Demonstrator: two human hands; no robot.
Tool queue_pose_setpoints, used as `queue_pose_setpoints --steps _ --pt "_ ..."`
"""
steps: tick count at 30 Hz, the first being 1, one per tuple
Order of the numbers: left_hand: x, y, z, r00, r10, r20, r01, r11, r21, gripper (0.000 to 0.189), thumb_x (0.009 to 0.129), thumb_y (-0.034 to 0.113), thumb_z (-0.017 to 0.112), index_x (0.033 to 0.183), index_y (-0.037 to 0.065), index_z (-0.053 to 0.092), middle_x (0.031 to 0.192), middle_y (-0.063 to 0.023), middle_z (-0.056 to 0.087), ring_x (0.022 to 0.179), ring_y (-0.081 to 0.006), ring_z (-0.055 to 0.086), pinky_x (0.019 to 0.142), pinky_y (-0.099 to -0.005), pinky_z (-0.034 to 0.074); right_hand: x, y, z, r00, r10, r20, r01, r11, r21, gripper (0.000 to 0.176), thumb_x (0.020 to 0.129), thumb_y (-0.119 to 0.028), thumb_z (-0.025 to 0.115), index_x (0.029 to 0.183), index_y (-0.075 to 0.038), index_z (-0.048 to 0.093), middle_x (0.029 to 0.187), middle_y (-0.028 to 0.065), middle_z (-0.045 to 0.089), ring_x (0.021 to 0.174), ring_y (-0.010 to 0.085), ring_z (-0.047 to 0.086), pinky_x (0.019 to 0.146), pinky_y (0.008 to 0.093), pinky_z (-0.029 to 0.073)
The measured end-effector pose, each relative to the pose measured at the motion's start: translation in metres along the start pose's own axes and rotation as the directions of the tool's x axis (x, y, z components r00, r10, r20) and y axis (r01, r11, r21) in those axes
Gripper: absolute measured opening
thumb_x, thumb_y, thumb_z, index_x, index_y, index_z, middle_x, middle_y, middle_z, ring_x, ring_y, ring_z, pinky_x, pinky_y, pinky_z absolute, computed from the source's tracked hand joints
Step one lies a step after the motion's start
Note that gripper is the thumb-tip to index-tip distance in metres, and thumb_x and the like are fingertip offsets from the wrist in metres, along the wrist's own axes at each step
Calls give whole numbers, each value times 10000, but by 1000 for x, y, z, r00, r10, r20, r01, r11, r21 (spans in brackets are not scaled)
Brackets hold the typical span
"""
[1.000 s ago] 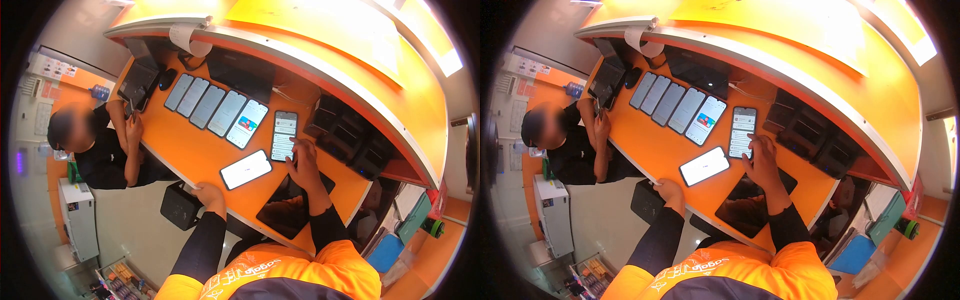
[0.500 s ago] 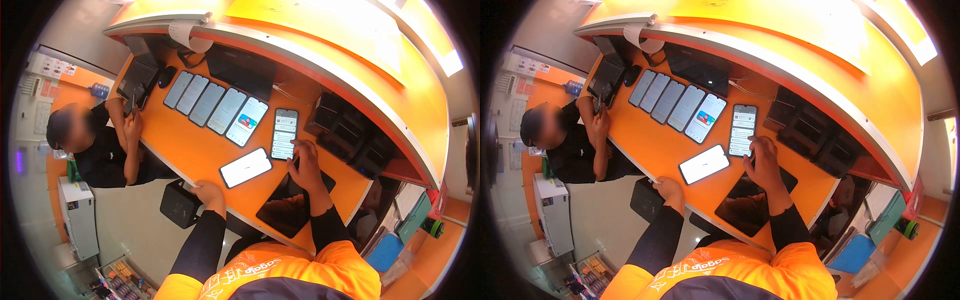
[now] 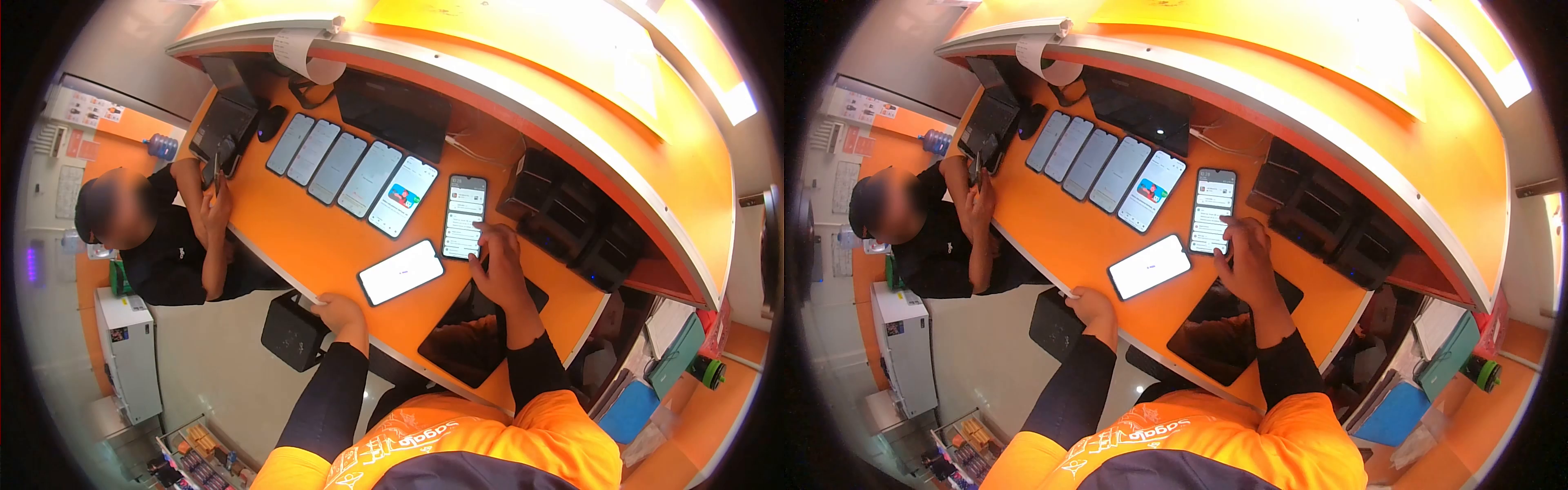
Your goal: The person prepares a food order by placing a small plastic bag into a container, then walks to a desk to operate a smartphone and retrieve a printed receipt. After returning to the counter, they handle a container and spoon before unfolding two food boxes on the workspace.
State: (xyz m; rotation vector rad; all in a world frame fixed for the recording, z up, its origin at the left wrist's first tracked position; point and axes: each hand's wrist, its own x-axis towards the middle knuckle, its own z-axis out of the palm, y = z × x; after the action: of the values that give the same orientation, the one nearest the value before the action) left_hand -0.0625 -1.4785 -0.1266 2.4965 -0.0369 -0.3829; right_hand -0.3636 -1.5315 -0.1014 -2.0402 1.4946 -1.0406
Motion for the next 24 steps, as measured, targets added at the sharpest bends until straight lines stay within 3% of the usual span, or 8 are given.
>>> queue_pose_setpoints --steps 4,24 --pt "-2 2 -1 1000 6 -4 -6 1000 7 459 1057 346 286 1222 -63 413 1113 -366 623 998 -510 644 818 -539 545 0 -2 -4 997 26 77 -27 1000 5 426 803 -68 693 1203 -43 550 1030 105 607 1181 351 504 995 474 369" --pt "-4 4 -2 1000 0 -15 0 1000 17 441 1059 346 289 1217 -48 412 1102 -360 628 999 -502 648 811 -534 550 7 -3 -3 995 91 43 -92 996 9 565 811 -76 695 1345 -55 511 1016 94 597 1095 324 528 955 482 388"
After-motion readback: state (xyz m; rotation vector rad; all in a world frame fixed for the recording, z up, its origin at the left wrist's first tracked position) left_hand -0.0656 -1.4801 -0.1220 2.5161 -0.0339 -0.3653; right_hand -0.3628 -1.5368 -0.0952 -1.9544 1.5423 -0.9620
